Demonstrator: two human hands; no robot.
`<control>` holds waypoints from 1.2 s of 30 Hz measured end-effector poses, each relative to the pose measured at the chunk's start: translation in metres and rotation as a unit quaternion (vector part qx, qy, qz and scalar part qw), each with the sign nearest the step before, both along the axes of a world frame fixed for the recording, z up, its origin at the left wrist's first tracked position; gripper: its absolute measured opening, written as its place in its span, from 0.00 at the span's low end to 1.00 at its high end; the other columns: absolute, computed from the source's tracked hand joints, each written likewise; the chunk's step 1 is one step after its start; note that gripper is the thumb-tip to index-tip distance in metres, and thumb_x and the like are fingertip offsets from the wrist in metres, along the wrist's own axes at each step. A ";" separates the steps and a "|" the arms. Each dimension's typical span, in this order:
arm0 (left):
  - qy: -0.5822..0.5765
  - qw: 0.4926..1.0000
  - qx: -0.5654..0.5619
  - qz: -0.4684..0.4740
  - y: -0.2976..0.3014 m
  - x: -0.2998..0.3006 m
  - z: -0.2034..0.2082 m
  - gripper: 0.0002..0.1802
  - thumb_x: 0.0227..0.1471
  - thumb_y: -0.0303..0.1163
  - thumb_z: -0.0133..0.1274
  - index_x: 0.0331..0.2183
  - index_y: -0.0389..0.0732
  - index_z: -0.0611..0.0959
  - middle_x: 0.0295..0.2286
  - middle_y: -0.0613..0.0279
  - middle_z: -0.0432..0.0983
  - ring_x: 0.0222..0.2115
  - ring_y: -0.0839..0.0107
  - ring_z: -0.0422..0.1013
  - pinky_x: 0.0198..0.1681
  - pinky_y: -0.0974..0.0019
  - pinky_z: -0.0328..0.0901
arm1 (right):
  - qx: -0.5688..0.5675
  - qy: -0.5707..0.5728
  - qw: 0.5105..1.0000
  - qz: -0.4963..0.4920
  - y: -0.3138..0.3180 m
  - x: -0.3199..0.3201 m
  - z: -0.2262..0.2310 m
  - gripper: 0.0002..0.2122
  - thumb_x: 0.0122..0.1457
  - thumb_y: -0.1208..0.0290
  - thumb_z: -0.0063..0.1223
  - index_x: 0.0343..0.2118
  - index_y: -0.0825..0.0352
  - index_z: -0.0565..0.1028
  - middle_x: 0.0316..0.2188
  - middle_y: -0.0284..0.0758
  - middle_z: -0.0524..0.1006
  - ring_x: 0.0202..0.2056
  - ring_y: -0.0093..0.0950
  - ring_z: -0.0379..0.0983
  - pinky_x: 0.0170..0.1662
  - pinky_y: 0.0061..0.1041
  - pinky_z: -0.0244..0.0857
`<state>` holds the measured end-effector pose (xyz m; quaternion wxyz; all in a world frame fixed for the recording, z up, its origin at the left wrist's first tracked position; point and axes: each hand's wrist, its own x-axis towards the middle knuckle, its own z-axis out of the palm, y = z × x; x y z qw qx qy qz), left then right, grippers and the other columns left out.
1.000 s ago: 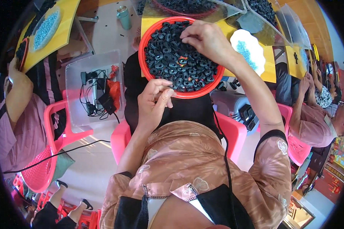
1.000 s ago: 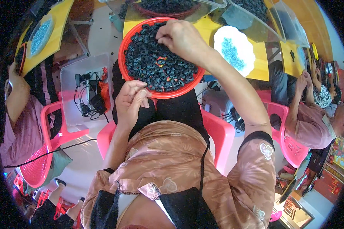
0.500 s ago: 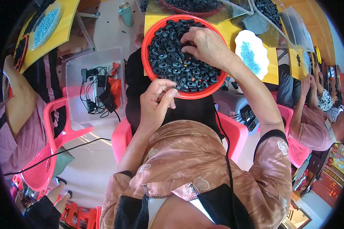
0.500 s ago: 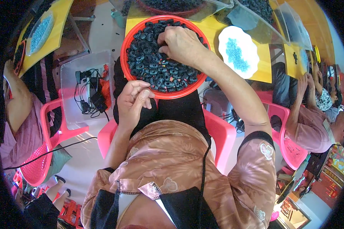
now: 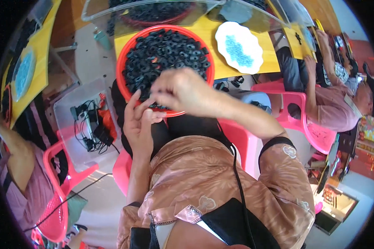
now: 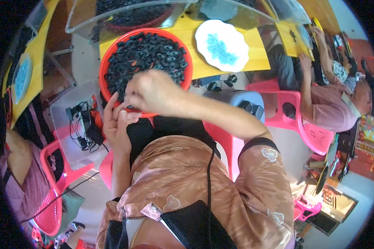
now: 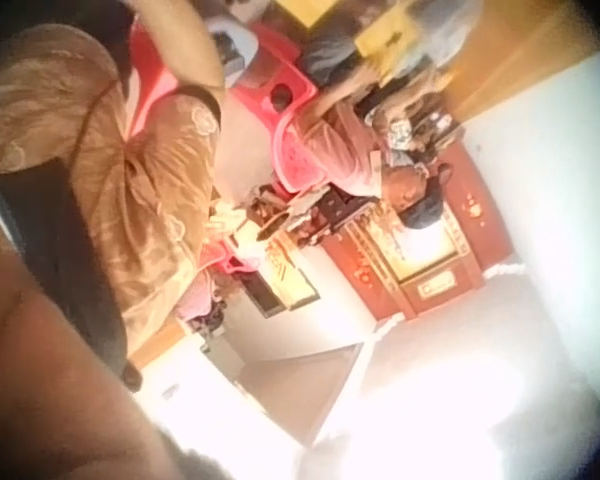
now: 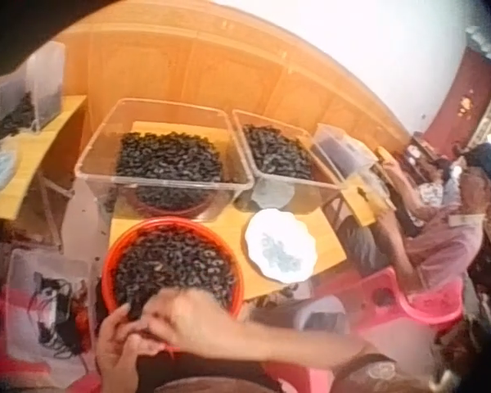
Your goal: The person assembles small black plastic components by hand.
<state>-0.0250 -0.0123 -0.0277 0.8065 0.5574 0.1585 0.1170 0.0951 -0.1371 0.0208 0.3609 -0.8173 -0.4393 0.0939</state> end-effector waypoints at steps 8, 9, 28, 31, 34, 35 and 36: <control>0.028 0.998 -0.018 -0.056 -0.001 -0.003 -0.003 0.12 0.56 0.25 0.48 0.42 0.32 0.76 0.32 0.57 0.76 0.28 0.73 0.74 0.33 0.75 0.69 | 0.041 0.098 0.993 -0.046 -0.041 -0.033 0.012 0.07 0.51 0.77 0.56 0.33 0.70 0.78 0.25 0.41 0.75 0.28 0.37 0.74 0.30 0.30 0.68; 0.027 0.998 -0.018 -0.057 0.000 -0.003 -0.002 0.12 0.56 0.25 0.48 0.42 0.32 0.76 0.32 0.57 0.76 0.28 0.73 0.74 0.33 0.75 0.69 | 0.032 0.060 0.995 -0.079 -0.054 -0.025 0.011 0.05 0.50 0.78 0.57 0.31 0.70 0.79 0.26 0.40 0.77 0.30 0.33 0.75 0.32 0.27 0.69; 0.012 0.998 0.018 -0.063 0.003 -0.005 -0.008 0.11 0.55 0.25 0.49 0.42 0.32 0.76 0.32 0.56 0.77 0.27 0.75 0.74 0.32 0.76 0.68 | -0.177 -0.154 0.923 -0.303 -0.205 0.166 -0.047 0.09 0.48 0.68 0.59 0.31 0.66 0.81 0.27 0.43 0.79 0.28 0.35 0.77 0.36 0.30 0.70; 0.025 0.997 -0.003 -0.066 0.006 -0.007 -0.007 0.13 0.55 0.23 0.48 0.43 0.32 0.77 0.32 0.57 0.77 0.28 0.75 0.74 0.33 0.75 0.68 | -0.168 -0.158 0.922 -0.310 -0.199 0.156 -0.041 0.08 0.49 0.69 0.57 0.29 0.68 0.80 0.27 0.41 0.79 0.28 0.35 0.77 0.34 0.29 0.69; 0.019 0.997 -0.001 -0.074 0.006 -0.005 -0.008 0.14 0.55 0.21 0.46 0.44 0.33 0.76 0.32 0.57 0.77 0.29 0.74 0.75 0.34 0.75 0.68 | -0.206 -0.114 0.898 -0.371 -0.208 0.147 -0.022 0.10 0.48 0.70 0.58 0.32 0.69 0.79 0.25 0.39 0.80 0.25 0.28 0.78 0.32 0.26 0.70; 0.017 0.997 -0.012 -0.079 0.003 -0.002 -0.005 0.13 0.54 0.21 0.47 0.43 0.33 0.76 0.32 0.57 0.77 0.29 0.75 0.75 0.34 0.75 0.68 | -0.221 -0.227 0.888 -0.334 -0.226 0.147 -0.024 0.09 0.48 0.70 0.58 0.31 0.68 0.79 0.26 0.39 0.80 0.27 0.29 0.78 0.33 0.26 0.70; 0.005 0.997 -0.030 -0.073 0.003 -0.001 -0.006 0.13 0.54 0.21 0.47 0.43 0.33 0.76 0.32 0.57 0.77 0.29 0.75 0.75 0.34 0.75 0.68 | -0.233 -0.242 0.876 -0.347 -0.221 0.139 -0.018 0.08 0.48 0.70 0.59 0.31 0.66 0.79 0.27 0.38 0.80 0.28 0.31 0.78 0.34 0.26 0.70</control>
